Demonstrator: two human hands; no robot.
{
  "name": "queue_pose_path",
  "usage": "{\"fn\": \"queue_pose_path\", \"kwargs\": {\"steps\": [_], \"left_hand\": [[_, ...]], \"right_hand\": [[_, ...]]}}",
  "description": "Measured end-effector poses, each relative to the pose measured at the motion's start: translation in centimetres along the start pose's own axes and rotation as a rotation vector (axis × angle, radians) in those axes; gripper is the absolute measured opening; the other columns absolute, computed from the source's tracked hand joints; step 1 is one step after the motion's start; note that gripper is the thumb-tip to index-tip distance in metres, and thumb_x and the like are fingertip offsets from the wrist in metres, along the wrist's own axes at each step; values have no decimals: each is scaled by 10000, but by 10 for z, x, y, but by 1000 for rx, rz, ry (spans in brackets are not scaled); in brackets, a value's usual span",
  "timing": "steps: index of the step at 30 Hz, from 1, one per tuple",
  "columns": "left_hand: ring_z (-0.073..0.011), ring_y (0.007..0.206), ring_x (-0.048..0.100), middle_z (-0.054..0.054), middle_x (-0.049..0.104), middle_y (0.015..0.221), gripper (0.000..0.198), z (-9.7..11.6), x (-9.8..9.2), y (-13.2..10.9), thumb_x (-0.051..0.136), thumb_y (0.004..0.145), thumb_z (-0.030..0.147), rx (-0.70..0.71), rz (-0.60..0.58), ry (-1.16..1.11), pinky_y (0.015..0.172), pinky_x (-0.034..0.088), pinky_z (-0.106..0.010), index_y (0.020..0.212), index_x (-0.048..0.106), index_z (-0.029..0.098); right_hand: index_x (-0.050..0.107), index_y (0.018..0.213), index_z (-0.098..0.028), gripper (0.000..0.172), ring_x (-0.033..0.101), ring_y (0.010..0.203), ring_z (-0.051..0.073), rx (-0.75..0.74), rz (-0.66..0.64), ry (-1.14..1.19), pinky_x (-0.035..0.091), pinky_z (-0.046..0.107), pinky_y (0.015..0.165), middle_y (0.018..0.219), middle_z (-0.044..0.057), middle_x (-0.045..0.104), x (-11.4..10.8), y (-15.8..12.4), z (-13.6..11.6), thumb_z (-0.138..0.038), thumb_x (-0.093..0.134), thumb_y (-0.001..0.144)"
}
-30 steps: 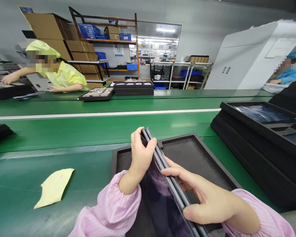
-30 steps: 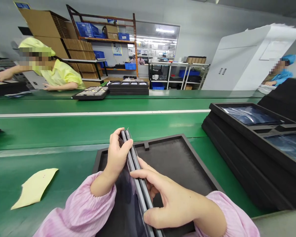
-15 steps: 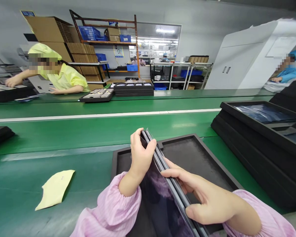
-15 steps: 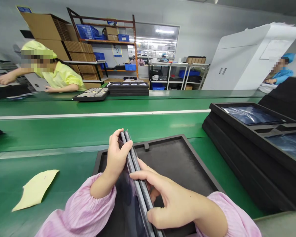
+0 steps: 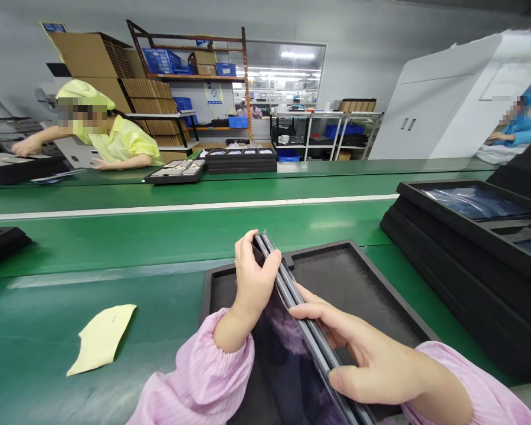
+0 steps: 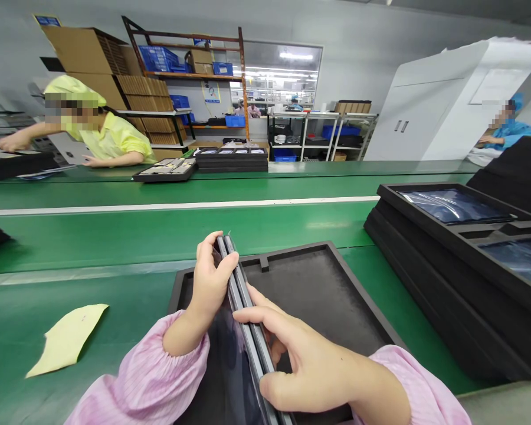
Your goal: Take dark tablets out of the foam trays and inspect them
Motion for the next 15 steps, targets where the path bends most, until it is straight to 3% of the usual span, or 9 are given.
{"fn": "queue_pose_path", "kwargs": {"steps": [8,11,13,15], "left_hand": [[-245,1059,462,-102,468,1069,450,-1,1,0,491,686,360,12,-3,18,968,338,-427,1091,440,170],[-256,1077,453,-112,466,1065,471,-5,1,1,491,680,377,-14,0,24,975,329,-428,1091,448,152],[-259,1090,448,-111,466,1062,467,-9,0,1,498,674,373,-39,14,25,976,328,-427,1083,455,152],[-257,1090,452,-104,472,1055,451,-12,-3,0,508,671,362,-53,32,19,980,326,-428,1072,459,161]], "right_hand": [[413,1294,-243,717,136,1332,299,-48,-30,12,468,306,782,1494,10,40,-3,1,2,-124,478,590],[406,1298,-235,724,245,1300,292,-18,-30,63,464,334,820,1495,19,27,-4,2,6,-122,458,584],[405,1297,-239,703,288,1284,279,5,15,86,418,375,912,1494,28,42,-8,1,13,-134,469,605],[418,1286,-237,666,211,1321,254,22,78,89,300,394,1026,1492,26,81,-15,-1,25,-157,482,627]]}}
Point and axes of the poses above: each hand's wrist, its own y-axis towards the middle knuckle, its own x-axis out of the palm, z = x × y, the point moved 5 cm from there along y, towards the middle knuckle
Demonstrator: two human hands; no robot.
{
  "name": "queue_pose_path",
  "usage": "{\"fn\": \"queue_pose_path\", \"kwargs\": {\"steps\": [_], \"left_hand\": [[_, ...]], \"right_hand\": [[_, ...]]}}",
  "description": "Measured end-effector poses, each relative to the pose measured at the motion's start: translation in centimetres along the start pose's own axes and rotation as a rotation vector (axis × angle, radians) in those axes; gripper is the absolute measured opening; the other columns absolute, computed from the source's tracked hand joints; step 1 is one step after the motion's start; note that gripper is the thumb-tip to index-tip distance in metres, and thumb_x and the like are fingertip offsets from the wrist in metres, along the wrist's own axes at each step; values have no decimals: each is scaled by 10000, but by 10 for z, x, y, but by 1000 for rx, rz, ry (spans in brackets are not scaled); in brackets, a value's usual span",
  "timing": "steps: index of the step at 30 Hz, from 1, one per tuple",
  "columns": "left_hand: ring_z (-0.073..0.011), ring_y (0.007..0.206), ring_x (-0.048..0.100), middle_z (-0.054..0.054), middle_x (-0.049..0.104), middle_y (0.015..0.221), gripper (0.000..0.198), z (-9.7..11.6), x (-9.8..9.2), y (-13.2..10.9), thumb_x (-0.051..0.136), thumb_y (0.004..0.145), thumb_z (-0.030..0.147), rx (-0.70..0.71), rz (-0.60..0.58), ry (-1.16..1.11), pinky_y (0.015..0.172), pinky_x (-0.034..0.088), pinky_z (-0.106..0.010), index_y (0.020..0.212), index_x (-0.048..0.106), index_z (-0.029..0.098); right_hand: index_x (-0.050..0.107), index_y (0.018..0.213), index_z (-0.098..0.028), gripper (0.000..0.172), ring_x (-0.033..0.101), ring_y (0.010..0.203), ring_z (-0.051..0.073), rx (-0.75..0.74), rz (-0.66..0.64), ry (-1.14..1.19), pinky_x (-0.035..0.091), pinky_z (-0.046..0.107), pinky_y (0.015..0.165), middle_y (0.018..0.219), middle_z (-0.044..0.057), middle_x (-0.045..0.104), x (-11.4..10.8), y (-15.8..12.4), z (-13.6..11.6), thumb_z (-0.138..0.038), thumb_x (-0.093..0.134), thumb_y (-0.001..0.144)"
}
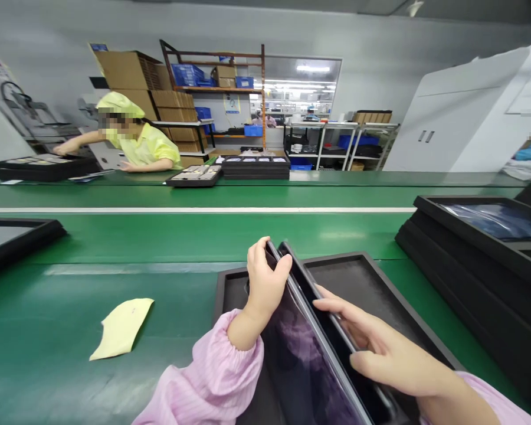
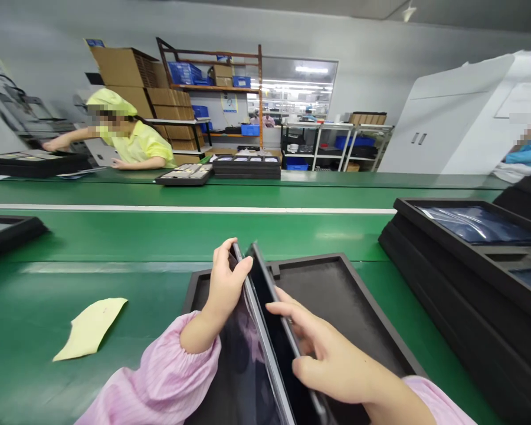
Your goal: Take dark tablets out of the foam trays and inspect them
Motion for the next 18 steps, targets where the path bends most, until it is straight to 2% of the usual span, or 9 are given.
{"fn": "queue_pose_path", "kwargs": {"steps": [2,3,6,10,11,13,15,16,18], "left_hand": [[-254,1085,460,-99,480,1053,434,-2,-4,-1,518,672,347,-11,11,-11,976,330,-434,1064,460,170],[-255,1085,462,-98,483,1056,425,-3,-5,-1,520,674,338,-18,13,-16,973,334,-439,1061,460,174],[-263,1089,464,-103,491,1059,410,-5,-10,-2,526,671,313,-34,18,-23,962,342,-454,1051,460,176],[-255,1069,473,-99,489,1052,417,0,-14,-2,528,658,318,-12,49,-27,963,345,-441,1046,462,179],[-255,1067,473,-99,487,1054,425,2,-14,-2,527,658,326,-3,54,-27,963,348,-436,1050,462,178],[-258,1069,470,-105,485,1061,439,7,-13,-1,530,653,334,24,60,-14,966,346,-437,1056,461,173],[-261,1078,467,-107,492,1067,442,11,-13,0,536,654,329,57,49,7,976,340,-446,1061,463,173],[-264,1089,463,-109,495,1074,446,12,-13,0,541,659,330,72,45,21,983,334,-453,1069,465,174],[-277,1139,433,-125,485,1127,489,12,-20,1,551,680,354,87,69,48,1010,306,-469,1123,452,171]], "right_hand": [[456,1253,-216,608,114,1347,237,34,81,-56,162,392,1088,1481,37,143,-12,0,15,-203,499,646],[469,1241,-201,580,135,1342,250,71,122,-100,142,409,1094,1464,57,205,-20,0,23,-238,503,663],[520,1192,-175,489,396,1202,325,210,227,-283,261,501,1040,1275,117,481,-42,-1,48,-351,495,736],[609,1078,-185,394,421,1144,320,112,372,-511,292,481,1010,1178,118,538,-48,-12,41,-443,499,802],[580,1135,-185,428,466,1082,305,87,346,-459,353,457,961,1185,118,533,-41,-15,34,-444,496,804],[431,1304,-191,610,563,822,246,107,150,-268,478,369,744,1136,111,566,-14,-17,18,-412,562,751],[356,1355,-201,749,557,660,197,113,-81,-158,475,293,607,1012,66,621,16,-16,-2,-310,629,666],[404,1326,-205,704,562,679,199,81,-133,-165,472,281,627,940,37,634,25,-13,-12,-250,613,655],[542,1189,-196,526,569,711,199,14,-89,-176,465,262,635,818,6,629,29,-3,-26,-185,518,664]]}}
Point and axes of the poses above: each hand's wrist, its own y-axis towards the middle knuckle, its own x-axis out of the palm, z = x × y, the point moved 5 cm from there along y, towards the middle knuckle
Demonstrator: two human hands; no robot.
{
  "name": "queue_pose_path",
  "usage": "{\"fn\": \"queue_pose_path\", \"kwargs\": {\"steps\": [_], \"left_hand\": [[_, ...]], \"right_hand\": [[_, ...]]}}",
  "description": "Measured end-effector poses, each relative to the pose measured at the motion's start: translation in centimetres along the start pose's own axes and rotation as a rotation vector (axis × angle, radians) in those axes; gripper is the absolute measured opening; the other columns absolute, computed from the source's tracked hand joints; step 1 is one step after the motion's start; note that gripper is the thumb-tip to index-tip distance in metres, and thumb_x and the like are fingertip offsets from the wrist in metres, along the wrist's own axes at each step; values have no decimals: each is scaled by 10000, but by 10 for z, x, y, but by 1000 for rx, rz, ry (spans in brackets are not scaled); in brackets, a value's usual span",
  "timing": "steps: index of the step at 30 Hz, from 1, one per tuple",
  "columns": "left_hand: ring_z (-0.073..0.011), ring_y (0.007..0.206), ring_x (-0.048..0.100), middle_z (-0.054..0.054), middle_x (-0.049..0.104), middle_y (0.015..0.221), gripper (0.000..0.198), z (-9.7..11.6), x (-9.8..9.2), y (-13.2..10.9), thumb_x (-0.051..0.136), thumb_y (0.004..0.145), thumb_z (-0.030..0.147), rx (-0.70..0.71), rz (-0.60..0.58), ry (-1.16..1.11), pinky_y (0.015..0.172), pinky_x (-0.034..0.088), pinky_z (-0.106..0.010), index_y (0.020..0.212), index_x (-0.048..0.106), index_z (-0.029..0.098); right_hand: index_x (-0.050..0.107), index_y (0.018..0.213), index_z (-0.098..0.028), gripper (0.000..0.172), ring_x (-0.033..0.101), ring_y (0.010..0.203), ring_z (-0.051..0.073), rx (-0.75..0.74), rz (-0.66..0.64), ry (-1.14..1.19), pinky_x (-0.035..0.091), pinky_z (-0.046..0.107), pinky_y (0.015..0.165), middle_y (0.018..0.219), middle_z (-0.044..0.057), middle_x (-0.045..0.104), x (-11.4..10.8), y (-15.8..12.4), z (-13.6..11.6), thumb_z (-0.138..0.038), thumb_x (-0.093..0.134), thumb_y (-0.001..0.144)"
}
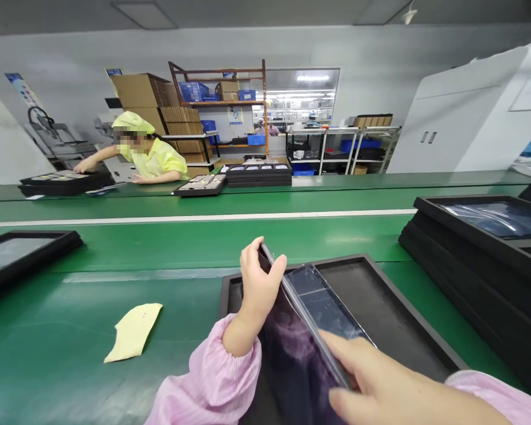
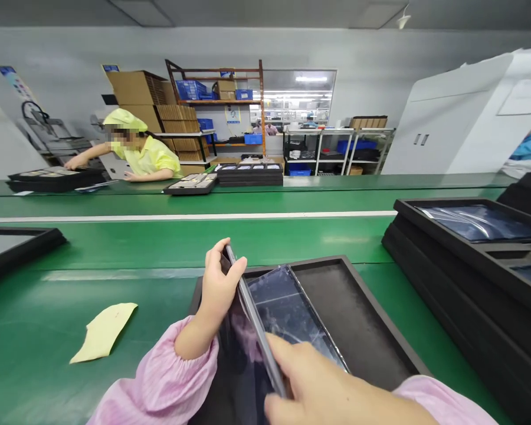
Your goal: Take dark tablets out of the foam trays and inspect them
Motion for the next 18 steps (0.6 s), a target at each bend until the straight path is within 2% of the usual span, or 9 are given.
{"fn": "queue_pose_path", "kwargs": {"steps": [2,4,6,7,9,11,13,15,18], "left_hand": [[-295,1229,353,-160,422,1243,586,-4,-14,-1,561,704,389,-15,65,31,1050,245,-485,1217,396,157],[-300,1318,222,-176,294,1375,712,-10,-30,-7,596,704,398,-73,142,31,1087,164,-485,1307,302,158],[-282,1364,112,-164,163,1458,841,-21,-40,-17,641,689,390,-213,178,-66,1106,110,-466,1367,192,176],[-276,1369,107,-153,141,1474,878,-29,-40,-23,657,687,394,-322,168,-162,1105,115,-465,1380,156,195],[-286,1347,209,-146,236,1457,832,-44,-28,-35,660,699,436,-554,48,-444,1083,191,-475,1366,217,210],[-285,1265,373,-145,456,1332,657,-53,-11,-44,674,688,471,-700,-45,-693,1043,298,-428,1228,448,171],[-256,1165,485,-119,618,1141,513,-60,-1,-48,711,640,490,-734,-22,-805,993,367,-342,999,609,139],[-230,1053,559,-86,684,984,490,-66,3,-50,743,572,528,-745,42,-784,906,426,-286,854,653,138],[-211,888,617,-58,705,856,539,-71,6,-53,749,492,596,-770,19,-719,758,469,-260,770,662,143]], "right_hand": [[597,1070,-176,444,545,602,164,20,141,112,429,230,502,743,1,607,-14,11,1,-195,454,650],[581,1036,-162,430,479,476,124,78,280,301,356,207,400,688,-5,584,-33,21,12,-234,485,624],[537,1047,-156,447,490,485,126,46,391,443,389,221,436,688,0,590,-46,28,20,-260,553,612],[511,1059,-158,458,519,524,140,-7,441,468,426,242,489,717,12,608,-50,31,21,-271,581,621],[460,1072,-170,448,572,631,170,-156,519,445,472,282,609,797,43,640,-49,35,21,-291,607,667],[404,1102,-201,406,597,731,178,-307,563,386,482,299,703,885,63,651,-40,36,21,-287,585,749],[339,1163,-240,414,604,788,171,-428,499,353,486,293,727,1030,86,625,-24,34,25,-264,555,811],[296,1236,-270,500,603,733,163,-484,362,313,496,281,680,1061,89,606,-8,32,30,-264,575,821],[320,1302,-257,594,565,605,159,-481,240,258,501,291,668,785,30,610,4,27,39,-329,638,805]]}}
Point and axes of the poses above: each hand's wrist, its own y-axis towards the middle knuckle, its own x-axis out of the palm, z = x × y, the point moved 5 cm from there along y, towards the middle knuckle
